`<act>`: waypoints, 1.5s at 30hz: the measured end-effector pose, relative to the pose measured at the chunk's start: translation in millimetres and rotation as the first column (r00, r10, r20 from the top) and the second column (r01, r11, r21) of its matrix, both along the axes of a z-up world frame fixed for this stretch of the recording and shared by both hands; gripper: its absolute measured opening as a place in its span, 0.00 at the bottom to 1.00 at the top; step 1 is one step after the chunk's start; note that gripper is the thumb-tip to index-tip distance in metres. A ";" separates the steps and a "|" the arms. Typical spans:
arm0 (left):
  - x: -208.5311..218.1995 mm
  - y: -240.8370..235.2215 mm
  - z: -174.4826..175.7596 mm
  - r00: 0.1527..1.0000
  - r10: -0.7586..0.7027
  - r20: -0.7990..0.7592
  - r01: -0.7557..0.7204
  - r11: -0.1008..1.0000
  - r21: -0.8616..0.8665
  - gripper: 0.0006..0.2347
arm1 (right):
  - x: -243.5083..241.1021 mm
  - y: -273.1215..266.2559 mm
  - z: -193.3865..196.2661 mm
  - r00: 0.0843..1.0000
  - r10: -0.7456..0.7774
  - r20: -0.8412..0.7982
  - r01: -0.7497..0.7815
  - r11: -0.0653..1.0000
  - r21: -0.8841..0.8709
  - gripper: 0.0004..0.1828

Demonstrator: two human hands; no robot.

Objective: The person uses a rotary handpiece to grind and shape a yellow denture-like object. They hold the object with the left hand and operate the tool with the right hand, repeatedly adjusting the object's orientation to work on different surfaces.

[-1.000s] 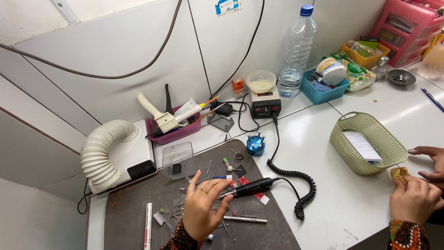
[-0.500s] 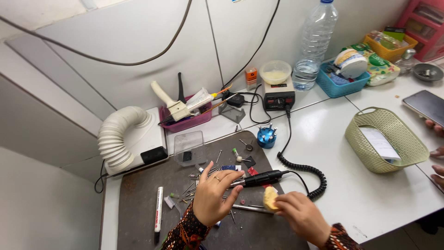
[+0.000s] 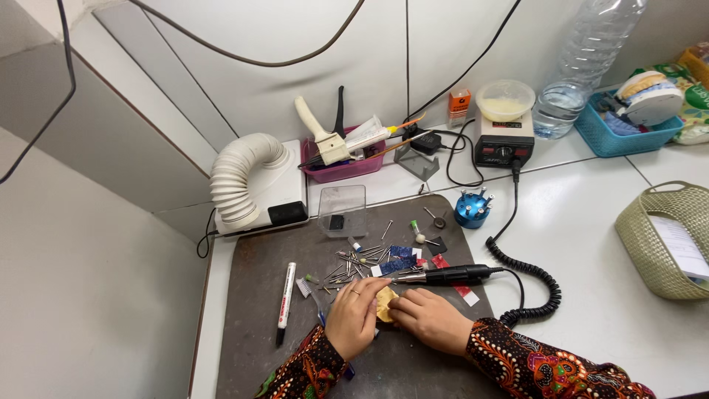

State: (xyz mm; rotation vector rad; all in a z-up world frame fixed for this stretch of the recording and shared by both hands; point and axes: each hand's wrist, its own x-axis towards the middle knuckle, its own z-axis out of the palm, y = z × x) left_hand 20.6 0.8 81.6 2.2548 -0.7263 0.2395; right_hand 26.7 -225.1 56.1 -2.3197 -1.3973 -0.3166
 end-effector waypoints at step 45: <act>-2.7 2.9 -49.8 0.962 -0.012 0.272 -0.020 0.993 0.115 0.06 | 32.5 -104.1 -0.6 0.480 0.515 -0.710 0.492 0.512 0.704 0.32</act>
